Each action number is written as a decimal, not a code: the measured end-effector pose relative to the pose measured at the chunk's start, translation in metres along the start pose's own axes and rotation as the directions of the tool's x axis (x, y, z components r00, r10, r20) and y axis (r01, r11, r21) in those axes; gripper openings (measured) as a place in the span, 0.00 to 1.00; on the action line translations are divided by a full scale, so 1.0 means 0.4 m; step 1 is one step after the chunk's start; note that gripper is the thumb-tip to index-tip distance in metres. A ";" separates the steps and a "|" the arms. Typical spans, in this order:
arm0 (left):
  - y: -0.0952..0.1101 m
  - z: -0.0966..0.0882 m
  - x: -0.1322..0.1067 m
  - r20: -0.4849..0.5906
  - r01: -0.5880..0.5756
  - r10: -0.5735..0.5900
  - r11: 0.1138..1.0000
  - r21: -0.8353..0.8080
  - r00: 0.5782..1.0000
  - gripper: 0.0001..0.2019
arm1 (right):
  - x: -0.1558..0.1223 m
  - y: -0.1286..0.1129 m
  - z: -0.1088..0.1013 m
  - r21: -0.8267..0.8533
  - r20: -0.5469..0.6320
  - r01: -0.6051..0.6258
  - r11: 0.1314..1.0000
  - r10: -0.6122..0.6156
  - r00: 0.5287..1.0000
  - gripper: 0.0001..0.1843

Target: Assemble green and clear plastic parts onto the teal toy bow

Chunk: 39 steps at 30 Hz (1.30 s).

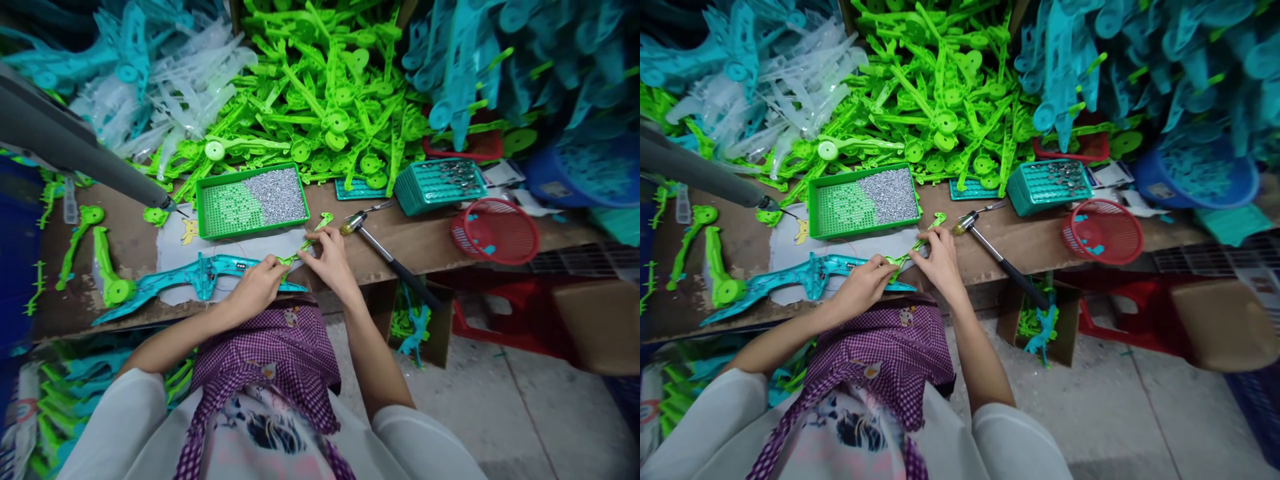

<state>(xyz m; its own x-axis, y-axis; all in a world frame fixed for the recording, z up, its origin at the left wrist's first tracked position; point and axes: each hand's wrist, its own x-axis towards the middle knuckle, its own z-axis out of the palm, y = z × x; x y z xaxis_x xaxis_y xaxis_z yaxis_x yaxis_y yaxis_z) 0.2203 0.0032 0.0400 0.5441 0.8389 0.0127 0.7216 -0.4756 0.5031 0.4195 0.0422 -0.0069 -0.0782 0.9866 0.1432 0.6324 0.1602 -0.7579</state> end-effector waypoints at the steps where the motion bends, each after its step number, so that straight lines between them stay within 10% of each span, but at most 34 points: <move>1: 0.002 -0.004 0.003 0.026 0.009 -0.009 1.000 0.009 1.000 0.13 | 0.000 -0.001 0.001 -0.007 -0.001 0.001 1.000 -0.001 1.000 0.20; 9: -0.038 -0.064 0.004 0.090 0.071 -0.074 0.997 0.038 0.993 0.14 | -0.004 -0.007 0.001 -0.086 0.029 -0.024 0.996 0.027 0.999 0.25; 23: -0.094 -0.092 0.051 0.288 -0.184 0.110 0.953 0.242 0.951 0.20 | -0.026 -0.039 0.002 -0.314 0.020 -0.013 0.949 0.020 1.000 0.25; 31: -0.099 -0.086 0.048 0.306 -0.175 0.099 0.957 0.233 0.947 0.19 | -0.041 -0.083 0.021 -0.222 0.171 0.290 0.931 -0.255 0.952 0.13; 39: -0.122 -0.073 0.025 0.231 -0.232 0.186 0.954 0.189 0.955 0.20 | -0.028 -0.069 0.026 -0.152 0.239 0.345 0.926 -0.304 0.922 0.13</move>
<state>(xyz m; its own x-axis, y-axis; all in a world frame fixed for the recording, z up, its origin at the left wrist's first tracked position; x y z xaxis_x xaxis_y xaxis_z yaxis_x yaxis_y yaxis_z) 0.1781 0.0427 0.0407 0.7528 0.6515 -0.0938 0.6435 -0.6983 0.3135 0.3951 0.0269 0.0057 -0.4488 0.8685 0.2103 0.6757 0.4838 -0.5562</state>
